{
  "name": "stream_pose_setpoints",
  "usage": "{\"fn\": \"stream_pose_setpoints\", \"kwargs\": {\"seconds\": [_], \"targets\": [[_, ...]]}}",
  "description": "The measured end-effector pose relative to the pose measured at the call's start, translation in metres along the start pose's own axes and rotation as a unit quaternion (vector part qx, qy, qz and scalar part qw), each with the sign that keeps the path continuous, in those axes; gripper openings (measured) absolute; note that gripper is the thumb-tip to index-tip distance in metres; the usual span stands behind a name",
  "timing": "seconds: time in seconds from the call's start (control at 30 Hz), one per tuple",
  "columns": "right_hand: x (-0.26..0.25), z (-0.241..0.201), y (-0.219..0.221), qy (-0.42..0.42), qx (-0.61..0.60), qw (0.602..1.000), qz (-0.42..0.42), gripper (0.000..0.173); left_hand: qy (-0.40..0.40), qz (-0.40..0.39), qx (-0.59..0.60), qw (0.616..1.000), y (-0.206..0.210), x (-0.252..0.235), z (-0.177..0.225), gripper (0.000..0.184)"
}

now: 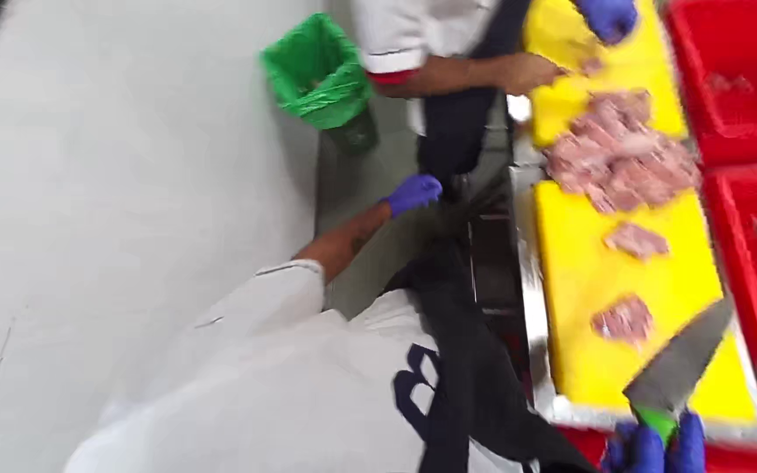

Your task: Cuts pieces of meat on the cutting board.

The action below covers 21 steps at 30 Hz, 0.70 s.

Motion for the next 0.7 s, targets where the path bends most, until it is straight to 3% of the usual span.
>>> {"fn": "stream_pose_setpoints", "kwargs": {"seconds": [0.07,0.1,0.2,0.27,0.33,0.4,0.5,0.57,0.7], "targets": [[0.02,0.013,-0.004,0.053,0.013,0.996,0.074,0.063,0.134,-0.26,-0.04,0.956,0.11,-0.013,0.063,0.033],[0.025,0.017,-0.002,0.069,0.009,0.991,0.114,0.061,0.187,-0.326,-0.08,0.923,0.151,-0.022,0.099,0.032],[0.039,0.017,0.01,0.099,-0.019,0.976,0.193,0.058,0.281,-0.335,-0.195,0.878,0.242,-0.054,0.186,0.032],[0.043,0.012,0.03,0.111,-0.074,0.962,0.238,0.058,0.306,-0.334,-0.298,0.84,0.291,-0.089,0.22,0.046],[0.046,0.013,0.056,0.11,-0.149,0.942,0.28,0.058,0.315,-0.357,-0.382,0.792,0.331,-0.109,0.236,0.052],[0.042,0.018,0.08,0.109,-0.211,0.919,0.314,0.056,0.326,-0.387,-0.445,0.739,0.358,-0.113,0.248,0.046],[0.041,0.023,0.109,0.12,-0.27,0.896,0.333,0.055,0.338,-0.437,-0.498,0.669,0.37,-0.113,0.261,0.047],[0.045,0.03,0.116,0.114,-0.285,0.894,0.326,0.054,0.35,-0.478,-0.459,0.662,0.365,-0.117,0.265,0.044],[0.058,0.043,0.102,0.115,-0.268,0.903,0.316,0.053,0.245,-0.575,-0.143,0.767,0.351,-0.116,0.274,0.029]]}}
Point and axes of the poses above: each hand's wrist, its own x-axis away from the middle knuckle, its own y-axis out of the palm, z = x × y, the point moved 1 cm from there along -x, towards the middle knuckle, and after that the axes turned 5 degrees about -z, right-handed, at the moved point
